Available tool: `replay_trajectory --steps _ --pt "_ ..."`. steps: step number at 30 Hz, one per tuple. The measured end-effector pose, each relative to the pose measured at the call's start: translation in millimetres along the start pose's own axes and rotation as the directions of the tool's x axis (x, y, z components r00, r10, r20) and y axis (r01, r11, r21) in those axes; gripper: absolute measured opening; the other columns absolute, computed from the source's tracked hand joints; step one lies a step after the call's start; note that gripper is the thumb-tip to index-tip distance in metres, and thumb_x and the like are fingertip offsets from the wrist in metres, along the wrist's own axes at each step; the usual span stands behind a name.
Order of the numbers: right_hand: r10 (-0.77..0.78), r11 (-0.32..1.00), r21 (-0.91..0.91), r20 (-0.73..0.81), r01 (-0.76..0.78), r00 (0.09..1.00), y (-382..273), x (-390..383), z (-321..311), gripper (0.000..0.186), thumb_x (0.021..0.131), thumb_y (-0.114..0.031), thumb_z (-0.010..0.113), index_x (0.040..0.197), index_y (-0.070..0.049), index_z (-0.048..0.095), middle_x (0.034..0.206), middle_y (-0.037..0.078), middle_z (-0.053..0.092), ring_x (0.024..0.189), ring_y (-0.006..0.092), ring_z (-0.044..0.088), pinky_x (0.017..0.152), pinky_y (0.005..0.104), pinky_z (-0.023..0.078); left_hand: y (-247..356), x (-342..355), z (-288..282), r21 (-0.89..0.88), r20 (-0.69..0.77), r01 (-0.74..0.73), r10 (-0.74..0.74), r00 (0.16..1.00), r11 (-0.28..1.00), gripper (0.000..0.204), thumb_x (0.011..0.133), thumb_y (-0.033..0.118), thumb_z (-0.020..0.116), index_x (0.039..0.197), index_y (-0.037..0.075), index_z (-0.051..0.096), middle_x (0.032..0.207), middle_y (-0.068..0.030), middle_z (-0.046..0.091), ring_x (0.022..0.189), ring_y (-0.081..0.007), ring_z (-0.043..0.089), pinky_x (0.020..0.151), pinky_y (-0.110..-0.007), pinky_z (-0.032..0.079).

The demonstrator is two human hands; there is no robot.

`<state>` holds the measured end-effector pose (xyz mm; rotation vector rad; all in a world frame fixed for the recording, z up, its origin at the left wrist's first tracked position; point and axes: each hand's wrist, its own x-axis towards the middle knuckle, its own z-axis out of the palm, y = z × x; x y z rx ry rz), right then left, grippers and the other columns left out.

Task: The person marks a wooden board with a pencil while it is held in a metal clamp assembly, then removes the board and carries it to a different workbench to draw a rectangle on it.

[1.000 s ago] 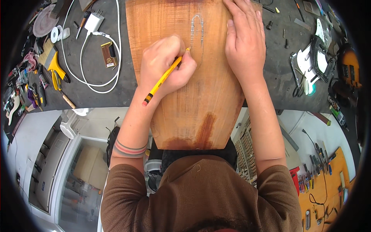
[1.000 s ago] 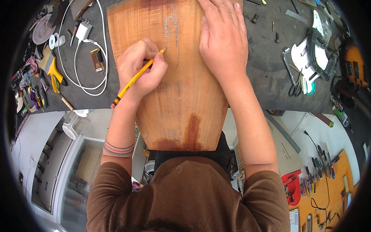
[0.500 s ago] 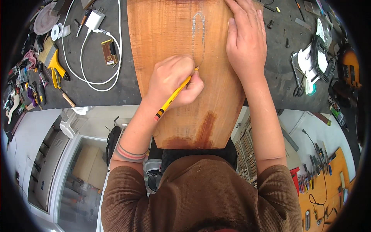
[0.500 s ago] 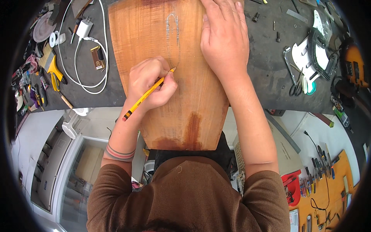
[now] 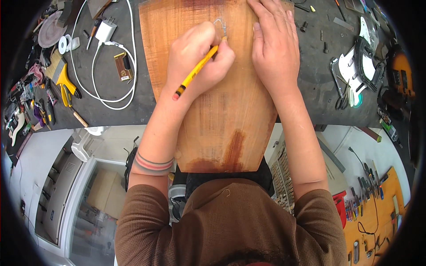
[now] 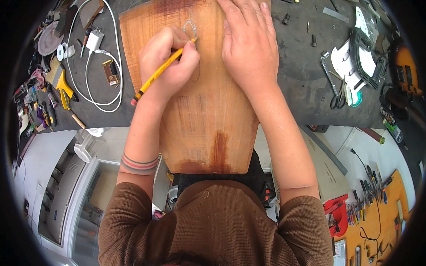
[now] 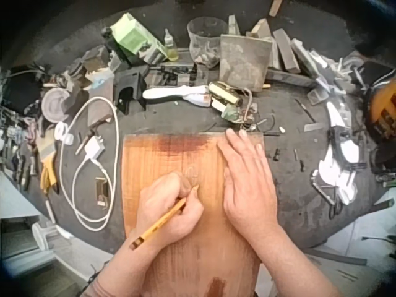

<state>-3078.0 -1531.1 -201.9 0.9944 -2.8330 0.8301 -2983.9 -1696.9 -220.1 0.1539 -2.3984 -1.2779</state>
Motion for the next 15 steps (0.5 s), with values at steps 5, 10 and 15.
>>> replay_trajectory --steps 5,10,15 --pt "0.025 0.999 0.025 0.029 -0.026 0.999 -5.8 1.9 -5.8 0.055 0.1 -0.001 0.054 0.155 -0.006 0.058 0.165 0.018 0.054 0.159 0.0377 0.044 0.134 0.0543 0.03 -7.4 21.6 2.1 -0.007 -0.045 0.01 -0.01 0.999 1.0 0.026 0.079 -0.001 0.074 0.076 0.004 0.048 0.07 -0.0129 0.06 0.063 -0.0326 0.062 0.059 -0.041 0.052" --pt "0.002 1.0 0.024 -0.002 -0.002 1.0 -2.9 1.9 -3.4 0.056 0.099 0.0 0.055 0.155 -0.006 0.058 0.165 0.018 0.054 0.159 0.0377 0.044 0.134 0.0544 0.031 -3.4 24.8 -0.9 -0.026 -0.018 0.04 -0.041 0.999 0.999 0.022 0.088 -0.006 0.072 0.08 0.002 0.053 0.073 -0.0051 0.064 0.063 -0.0111 0.056 0.06 -0.027 0.048" --pt "0.007 1.0 0.009 0.009 -0.007 1.0 0.8 -0.6 -0.3 0.056 0.1 0.0 0.055 0.156 -0.006 0.057 0.165 0.018 0.054 0.159 0.0376 0.044 0.134 0.0545 0.03 -4.2 21.5 -5.5 0.049 -0.047 0.066 -0.064 0.997 0.997 0.023 0.088 -0.007 0.072 0.08 0.002 0.052 0.072 -0.005 0.062 0.062 -0.0117 0.055 0.06 -0.027 0.047"
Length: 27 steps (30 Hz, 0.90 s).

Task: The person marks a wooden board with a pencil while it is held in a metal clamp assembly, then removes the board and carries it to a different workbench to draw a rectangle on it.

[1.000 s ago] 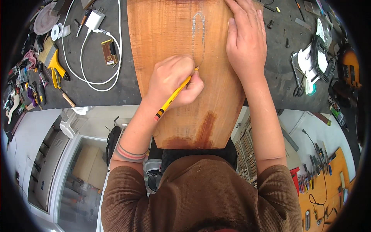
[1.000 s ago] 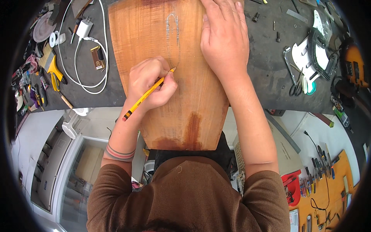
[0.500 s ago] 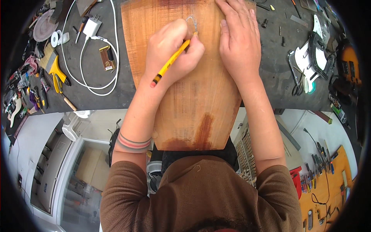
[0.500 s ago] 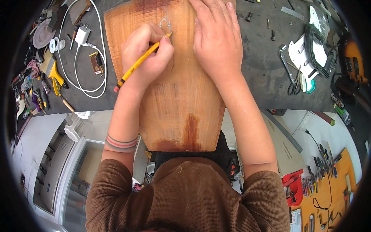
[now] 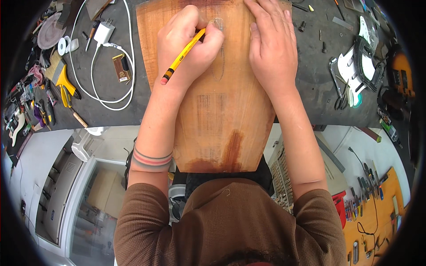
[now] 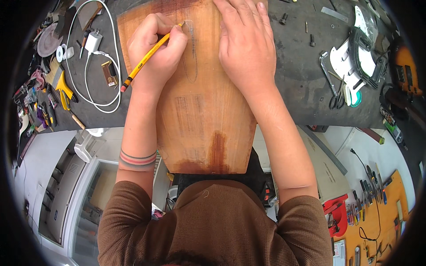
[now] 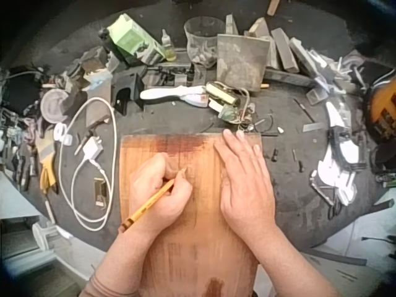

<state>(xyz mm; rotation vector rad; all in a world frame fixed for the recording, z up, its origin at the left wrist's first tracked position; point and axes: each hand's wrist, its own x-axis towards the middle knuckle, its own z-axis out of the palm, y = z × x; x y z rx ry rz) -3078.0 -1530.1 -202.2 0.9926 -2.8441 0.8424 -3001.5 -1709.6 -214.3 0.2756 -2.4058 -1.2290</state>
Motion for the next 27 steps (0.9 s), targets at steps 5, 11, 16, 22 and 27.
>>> replay_trajectory --steps 5,11,16,22,27 --pt "0.003 1.0 -0.006 0.003 -0.003 1.0 -1.2 -1.5 1.0 0.056 0.1 -0.001 0.054 0.156 -0.006 0.057 0.165 0.018 0.054 0.159 0.0373 0.044 0.134 0.0541 0.029 -6.0 -11.4 -3.5 -0.008 -0.067 -0.048 0.048 0.997 0.999 0.026 0.078 -0.002 0.073 0.075 0.004 0.048 0.066 -0.0117 0.056 0.06 -0.0311 0.059 0.057 -0.04 0.05" --pt "0.003 1.0 -0.012 0.02 -0.002 1.0 0.9 -0.3 -0.6 0.055 0.102 -0.002 0.054 0.156 -0.006 0.057 0.166 0.017 0.052 0.161 0.0366 0.042 0.135 0.0536 0.027 6.3 -42.9 -18.8 -0.003 0.045 -0.035 0.035 0.998 0.999 0.029 0.081 -0.01 0.07 0.077 0.003 0.043 0.07 -0.0089 0.058 0.059 -0.0194 0.054 0.057 -0.031 0.046" --pt "-0.068 0.998 -0.014 -0.085 0.067 0.994 0.9 1.3 9.1 0.046 0.107 -0.005 0.056 0.151 -0.014 0.064 0.165 0.006 0.058 0.16 0.0287 0.045 0.134 0.053 0.032 35.2 -78.0 -46.9 -0.112 0.245 0.145 -0.114 0.963 0.983 0.025 0.086 -0.008 0.066 0.078 0.004 0.046 0.071 -0.0082 0.055 0.059 -0.0174 0.05 0.057 -0.031 0.044" --pt "-0.108 0.982 -0.15 0.052 0.115 0.993 3.9 -15.9 4.8 0.057 0.108 -0.014 0.057 0.165 -0.006 0.049 0.174 0.017 0.044 0.164 0.0366 0.036 0.136 0.0532 0.027 54.2 -161.7 -97.1 -0.116 -0.242 0.461 -0.475 0.846 0.88 0.01 0.108 0.01 0.067 0.103 0.0 0.067 0.096 -0.0121 0.066 0.089 -0.024 0.065 0.085 -0.036 0.054" --pt "-0.21 0.977 0.051 0.332 0.205 0.919 -41.1 -128.5 -52.4 0.052 0.105 -0.018 0.065 0.154 -0.002 0.059 0.169 0.027 0.047 0.158 0.0408 0.044 0.129 0.0509 0.039 51.5 -315.0 -143.9 -0.152 -0.17 0.732 -0.748 0.642 0.664 0.03 0.121 0.029 0.049 0.114 0.001 0.059 0.11 -0.0142 0.072 0.103 -0.0237 0.07 0.093 -0.04 0.056"
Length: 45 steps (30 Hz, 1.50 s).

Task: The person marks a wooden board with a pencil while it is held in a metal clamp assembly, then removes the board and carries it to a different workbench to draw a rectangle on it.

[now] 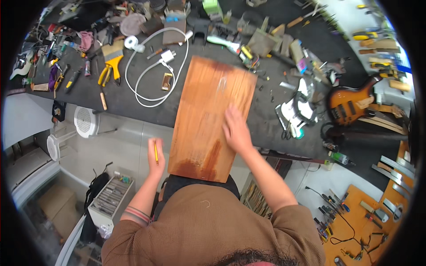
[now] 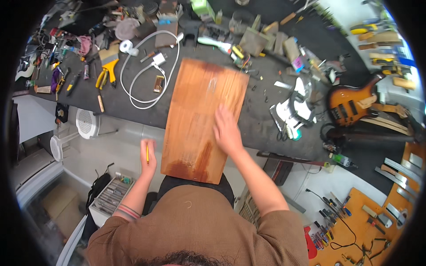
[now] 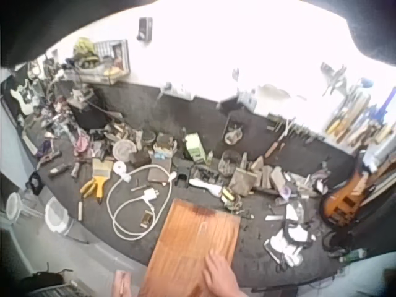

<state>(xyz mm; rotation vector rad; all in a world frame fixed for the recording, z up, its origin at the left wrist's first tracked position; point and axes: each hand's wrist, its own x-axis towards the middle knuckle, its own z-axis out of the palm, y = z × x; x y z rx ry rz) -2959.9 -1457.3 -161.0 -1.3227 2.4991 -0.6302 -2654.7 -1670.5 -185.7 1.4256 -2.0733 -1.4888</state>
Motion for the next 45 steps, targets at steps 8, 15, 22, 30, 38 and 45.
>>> replay_trajectory --steps 8,15,22,30,38,45 --pt "0.629 0.612 0.345 0.334 -0.712 0.702 -0.9 -169.6 16.8 0.034 0.101 -0.014 0.065 0.131 -0.001 0.07 0.118 0.021 0.077 0.096 0.0337 0.077 0.086 0.0432 0.062 -33.8 -11.5 34.5 -0.395 0.143 0.299 -0.263 0.954 0.868 0.047 0.118 0.048 0.052 0.121 0.001 0.051 0.116 -0.0198 0.069 0.105 -0.0262 0.071 0.093 -0.04 0.058" --pt "0.223 0.105 0.475 0.845 -0.874 0.486 20.0 -181.3 25.9 0.06 0.101 -0.017 0.065 0.157 -0.002 0.047 0.138 0.012 0.066 0.123 0.0227 0.066 0.103 0.04 0.056 -43.4 -25.4 50.4 -0.25 0.103 0.167 -0.145 0.984 0.954 0.046 0.116 0.047 0.06 0.112 0.002 0.058 0.106 -0.0122 0.065 0.103 -0.022 0.059 0.095 -0.039 0.051" --pt "0.259 0.092 0.525 0.808 -0.846 0.529 69.4 -224.6 6.7 0.054 0.107 -0.034 0.067 0.151 -0.005 0.053 0.138 0.011 0.066 0.121 0.0233 0.065 0.106 0.0428 0.052 -50.9 -106.4 101.9 -0.355 0.092 0.247 -0.23 0.969 0.902 0.038 0.115 0.045 0.063 0.109 0.009 0.057 0.099 -0.0041 0.058 0.098 -0.0154 0.051 0.089 -0.036 0.047" --pt "0.215 -0.175 0.433 0.893 -0.884 0.395 126.8 -294.2 -10.1 0.068 0.11 -0.061 0.062 0.15 -0.007 0.058 0.14 0.014 0.066 0.137 0.0303 0.06 0.118 0.051 0.047 -29.6 -178.4 135.4 -0.417 0.231 0.465 -0.404 0.885 0.781 0.036 0.116 0.042 0.061 0.116 0.007 0.057 0.101 -0.0077 0.064 0.094 -0.0177 0.06 0.082 -0.04 0.054" --pt "0.281 -0.073 0.609 0.772 -0.79 0.57 133.4 -290.2 -28.9 0.049 0.11 -0.043 0.068 0.138 -0.006 0.052 0.135 0.016 0.067 0.117 0.0316 0.071 0.109 0.0482 0.054 -18.8 -169.3 151.2 -0.383 0.208 0.415 -0.361 0.909 0.825 0.026 0.111 0.026 0.071 0.11 0.012 0.049 0.107 -0.0058 0.061 0.098 -0.0195 0.063 0.081 -0.043 0.057" --pt "0.531 -0.495 0.786 0.61 -0.369 0.588 179.3 -266.8 -34.3 0.062 0.115 -0.049 0.058 0.161 -0.01 0.045 0.159 0.013 0.054 0.144 0.0333 0.054 0.128 0.0559 0.037 15.7 -171.2 208.3 -0.211 0.427 0.301 -0.189 0.884 0.93 0.033 0.101 0.015 0.083 0.108 0.006 0.051 0.098 -0.0078 0.065 0.092 -0.0178 0.068 0.073 -0.037 0.06"
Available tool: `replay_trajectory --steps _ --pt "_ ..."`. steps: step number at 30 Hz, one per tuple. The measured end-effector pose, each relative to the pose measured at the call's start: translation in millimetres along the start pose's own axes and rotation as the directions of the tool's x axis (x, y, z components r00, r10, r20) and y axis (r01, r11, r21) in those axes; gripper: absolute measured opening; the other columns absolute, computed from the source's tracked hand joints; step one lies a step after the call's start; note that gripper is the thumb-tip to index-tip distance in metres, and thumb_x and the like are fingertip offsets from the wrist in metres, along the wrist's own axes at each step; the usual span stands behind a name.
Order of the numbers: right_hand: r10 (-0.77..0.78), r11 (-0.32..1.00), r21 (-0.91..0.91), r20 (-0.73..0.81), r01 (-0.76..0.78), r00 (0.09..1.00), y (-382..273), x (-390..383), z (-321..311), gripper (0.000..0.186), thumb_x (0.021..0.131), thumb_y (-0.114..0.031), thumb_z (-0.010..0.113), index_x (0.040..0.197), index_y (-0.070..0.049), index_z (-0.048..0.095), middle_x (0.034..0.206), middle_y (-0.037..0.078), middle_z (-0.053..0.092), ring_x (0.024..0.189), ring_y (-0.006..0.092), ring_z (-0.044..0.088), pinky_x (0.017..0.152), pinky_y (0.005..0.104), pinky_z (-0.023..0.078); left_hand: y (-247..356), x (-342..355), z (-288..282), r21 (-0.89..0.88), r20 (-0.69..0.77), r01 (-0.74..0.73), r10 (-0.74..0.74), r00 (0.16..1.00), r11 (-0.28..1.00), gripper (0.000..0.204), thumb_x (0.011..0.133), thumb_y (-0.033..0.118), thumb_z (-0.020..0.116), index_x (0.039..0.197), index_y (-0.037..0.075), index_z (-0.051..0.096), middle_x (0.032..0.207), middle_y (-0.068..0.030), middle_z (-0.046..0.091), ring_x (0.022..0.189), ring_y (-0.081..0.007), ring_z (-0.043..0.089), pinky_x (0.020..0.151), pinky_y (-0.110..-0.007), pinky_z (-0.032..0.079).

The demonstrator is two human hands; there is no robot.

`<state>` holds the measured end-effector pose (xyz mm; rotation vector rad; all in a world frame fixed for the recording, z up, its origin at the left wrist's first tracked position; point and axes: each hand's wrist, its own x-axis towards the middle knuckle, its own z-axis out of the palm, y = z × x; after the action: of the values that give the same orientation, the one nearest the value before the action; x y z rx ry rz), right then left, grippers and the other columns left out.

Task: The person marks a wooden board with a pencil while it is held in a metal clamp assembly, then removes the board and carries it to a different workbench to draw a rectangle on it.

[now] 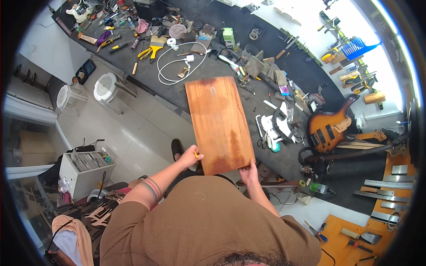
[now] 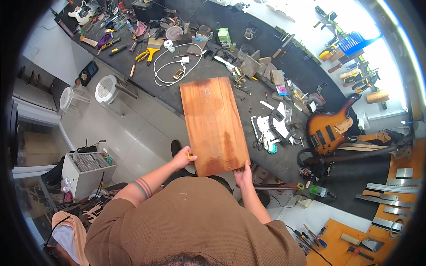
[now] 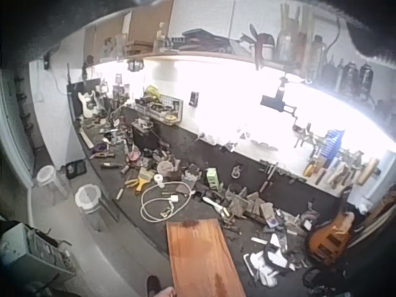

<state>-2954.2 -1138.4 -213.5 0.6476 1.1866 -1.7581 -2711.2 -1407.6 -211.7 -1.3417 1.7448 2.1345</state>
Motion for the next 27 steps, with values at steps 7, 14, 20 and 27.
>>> replay_trajectory --steps 7,14,20,27 --pt "-0.063 0.973 -0.224 -0.003 0.061 0.998 -21.0 18.9 2.9 0.064 0.12 -0.049 0.043 0.169 -0.008 0.034 0.172 0.015 0.044 0.156 0.0355 0.047 0.127 0.0605 0.038 5.4 -0.3 26.1 0.017 0.063 0.074 -0.075 0.995 0.997 0.039 0.104 0.025 0.082 0.111 0.006 0.049 0.106 -0.0108 0.067 0.096 -0.0216 0.07 0.078 -0.039 0.062" --pt "-0.097 0.935 -0.343 0.007 0.094 0.995 -22.3 12.2 7.0 0.066 0.12 -0.052 0.044 0.167 -0.006 0.034 0.167 0.017 0.048 0.15 0.0379 0.054 0.12 0.0629 0.045 56.2 61.0 -28.3 -0.331 -0.276 -0.008 -0.089 0.957 0.944 0.06 0.106 0.047 0.077 0.132 0.006 0.042 0.128 -0.0161 0.06 0.111 -0.0285 0.068 0.085 -0.047 0.063" --pt "-0.159 0.903 -0.401 0.024 0.155 0.987 -4.3 2.5 11.0 0.055 0.117 -0.04 0.056 0.155 -0.003 0.044 0.146 0.018 0.062 0.126 0.0356 0.068 0.107 0.058 0.055 63.7 120.2 -65.1 -0.21 -0.401 -0.133 0.038 0.915 0.969 0.054 0.104 0.03 0.082 0.132 0.006 0.043 0.123 -0.0155 0.06 0.112 -0.0284 0.067 0.088 -0.05 0.062" --pt "-0.25 0.756 -0.623 0.009 0.201 0.968 -40.1 -7.8 -3.8 0.041 0.114 -0.031 0.059 0.141 0.0 0.049 0.132 0.017 0.067 0.109 0.0294 0.075 0.083 0.0448 0.064 43.7 55.6 -28.8 -0.365 -0.412 -0.148 -0.017 0.911 0.919 0.035 0.107 0.01 0.073 0.12 0.01 0.04 0.112 -0.0118 0.059 0.094 -0.0246 0.068 0.07 -0.046 0.065"
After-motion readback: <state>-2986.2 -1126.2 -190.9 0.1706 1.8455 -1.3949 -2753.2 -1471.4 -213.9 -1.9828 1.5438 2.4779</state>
